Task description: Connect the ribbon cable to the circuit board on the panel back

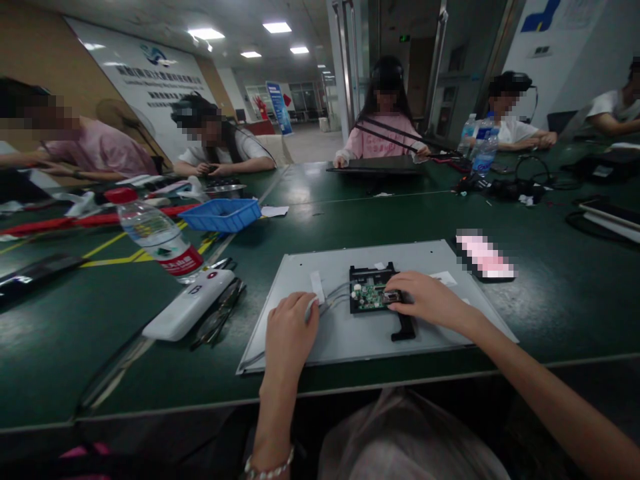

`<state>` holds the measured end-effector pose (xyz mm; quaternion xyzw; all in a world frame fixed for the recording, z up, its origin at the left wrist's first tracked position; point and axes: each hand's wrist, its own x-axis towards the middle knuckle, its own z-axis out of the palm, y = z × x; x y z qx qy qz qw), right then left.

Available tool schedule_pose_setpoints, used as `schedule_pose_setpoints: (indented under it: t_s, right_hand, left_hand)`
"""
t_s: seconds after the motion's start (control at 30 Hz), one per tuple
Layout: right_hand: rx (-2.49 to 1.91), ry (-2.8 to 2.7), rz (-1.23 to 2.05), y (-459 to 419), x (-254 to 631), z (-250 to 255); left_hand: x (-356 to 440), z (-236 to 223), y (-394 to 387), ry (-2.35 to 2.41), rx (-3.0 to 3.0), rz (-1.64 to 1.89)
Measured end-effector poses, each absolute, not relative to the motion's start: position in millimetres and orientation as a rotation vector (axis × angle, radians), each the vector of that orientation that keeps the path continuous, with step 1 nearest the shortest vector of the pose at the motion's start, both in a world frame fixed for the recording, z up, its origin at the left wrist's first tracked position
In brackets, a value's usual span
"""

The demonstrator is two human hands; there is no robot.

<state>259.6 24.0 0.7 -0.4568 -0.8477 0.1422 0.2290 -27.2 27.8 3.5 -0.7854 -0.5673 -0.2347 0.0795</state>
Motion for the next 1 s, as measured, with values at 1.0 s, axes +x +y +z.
schedule_pose_setpoints:
  t_s: [1.0]
  right_hand:
    - [-1.497, -2.28, 0.016, 94, 272, 17]
  left_hand:
    - [49, -12, 7, -1.45, -2.691, -0.617]
